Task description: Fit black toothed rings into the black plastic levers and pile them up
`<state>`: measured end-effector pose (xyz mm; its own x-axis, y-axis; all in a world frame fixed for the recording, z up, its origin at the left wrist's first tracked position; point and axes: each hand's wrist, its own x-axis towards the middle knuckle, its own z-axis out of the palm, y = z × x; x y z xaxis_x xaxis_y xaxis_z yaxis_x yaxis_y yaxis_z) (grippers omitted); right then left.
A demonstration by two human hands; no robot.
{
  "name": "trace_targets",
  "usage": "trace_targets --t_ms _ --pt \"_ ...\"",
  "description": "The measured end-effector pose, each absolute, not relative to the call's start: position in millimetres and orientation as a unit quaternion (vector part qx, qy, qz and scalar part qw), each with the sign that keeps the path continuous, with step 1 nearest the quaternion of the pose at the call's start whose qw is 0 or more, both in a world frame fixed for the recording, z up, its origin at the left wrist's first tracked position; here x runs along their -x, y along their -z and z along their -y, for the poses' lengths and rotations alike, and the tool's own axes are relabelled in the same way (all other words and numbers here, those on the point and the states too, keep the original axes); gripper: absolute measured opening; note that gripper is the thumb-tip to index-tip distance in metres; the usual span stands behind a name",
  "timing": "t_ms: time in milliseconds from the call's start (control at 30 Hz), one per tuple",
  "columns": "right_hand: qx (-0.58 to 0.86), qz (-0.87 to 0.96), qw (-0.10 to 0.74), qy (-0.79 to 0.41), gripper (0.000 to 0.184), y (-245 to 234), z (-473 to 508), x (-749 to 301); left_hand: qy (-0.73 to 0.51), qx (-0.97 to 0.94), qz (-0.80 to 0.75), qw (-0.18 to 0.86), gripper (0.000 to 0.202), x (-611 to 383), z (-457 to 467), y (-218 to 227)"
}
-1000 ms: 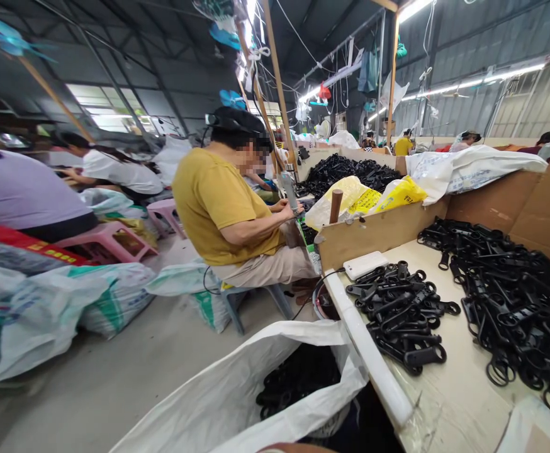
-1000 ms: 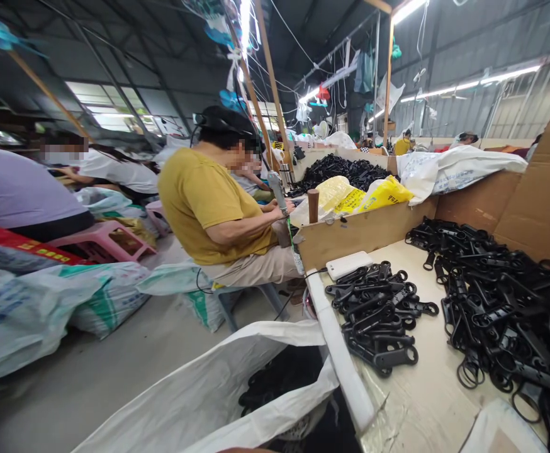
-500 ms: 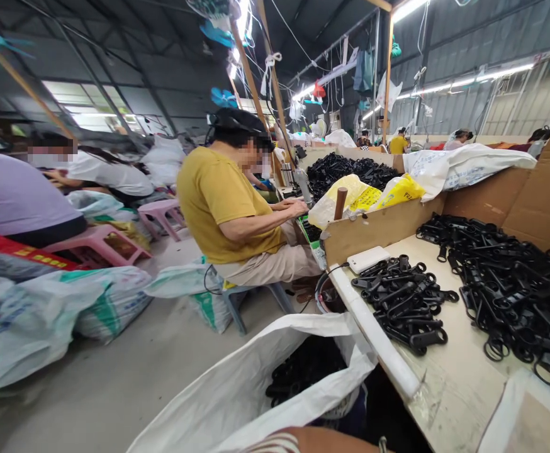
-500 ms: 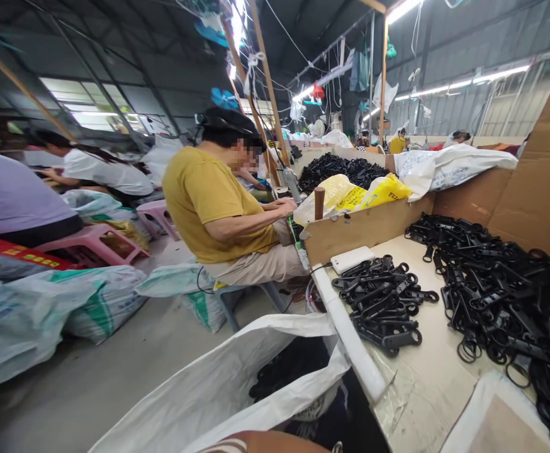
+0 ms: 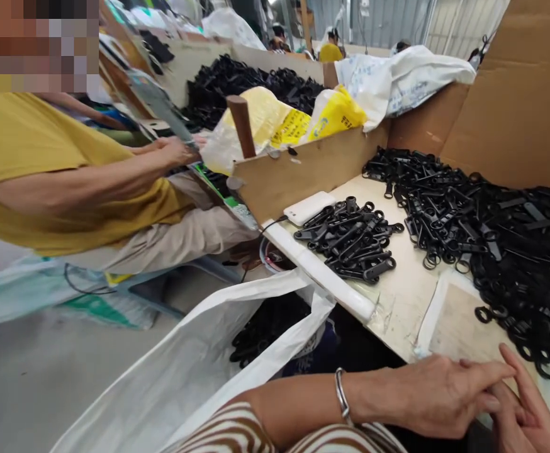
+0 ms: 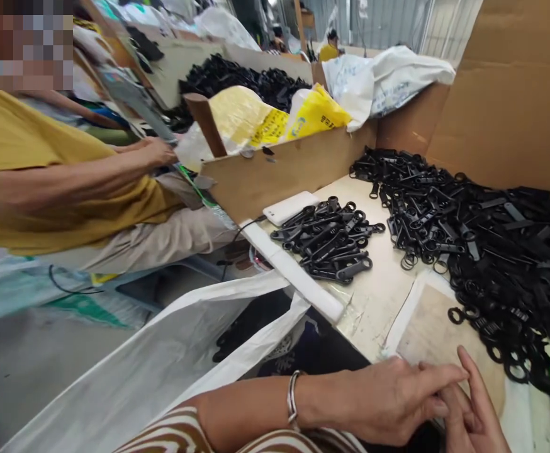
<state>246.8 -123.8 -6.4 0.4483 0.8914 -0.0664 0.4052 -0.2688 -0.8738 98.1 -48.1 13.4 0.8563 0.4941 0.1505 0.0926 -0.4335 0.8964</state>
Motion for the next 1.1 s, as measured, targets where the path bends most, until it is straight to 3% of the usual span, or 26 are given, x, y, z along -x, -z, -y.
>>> trace_targets --t_ms 133,233,333,400,533,633,767,867,933,1033,1100 --pt "0.755 0.420 0.475 -0.170 0.072 -1.6 114.0 -223.6 -0.236 -0.717 -0.224 0.617 0.056 -86.0 41.1 -15.0" --pt "0.746 0.462 0.462 -0.126 0.057 4.0 102.6 -215.8 -0.266 -0.709 -0.259 0.600 0.046 -83.8 36.0 -3.0" --pt "0.734 0.531 0.384 -0.180 0.047 6.2 91.3 -224.0 -0.297 -0.798 -0.264 0.454 0.040 -78.5 32.8 7.6" --pt "0.713 0.582 0.343 -0.187 0.043 1.9 84.3 -239.3 -0.320 -0.862 -0.272 0.285 0.041 -66.8 28.8 6.9" --pt "0.705 0.667 0.242 0.010 0.034 -9.6 67.3 -280.2 -0.326 -0.875 -0.350 -0.069 0.050 -24.5 6.0 -11.5" --pt "0.695 0.711 0.078 0.078 0.030 -9.4 51.7 -297.9 -0.271 -0.829 -0.451 -0.190 0.045 6.1 -24.1 -25.1" --pt "0.668 0.741 -0.031 0.064 0.027 -1.1 34.4 -299.1 -0.181 -0.797 -0.546 -0.183 0.039 27.6 -65.0 -31.6" --pt "0.673 0.738 -0.019 0.044 0.025 1.1 29.4 -299.7 -0.155 -0.794 -0.564 -0.164 0.037 29.7 -81.6 -34.2" --pt "0.668 0.743 0.032 0.004 0.026 -0.5 30.5 -302.5 -0.169 -0.792 -0.560 -0.175 0.035 21.6 -83.3 -36.1" --pt "0.658 0.729 0.139 -0.126 0.027 -3.0 36.1 -306.4 -0.179 -0.830 -0.493 -0.187 0.031 -9.3 -77.9 -34.3" --pt "0.652 0.708 0.167 -0.214 0.027 -1.6 39.5 -307.5 -0.141 -0.899 -0.383 -0.159 0.029 -39.5 -75.9 -27.6"
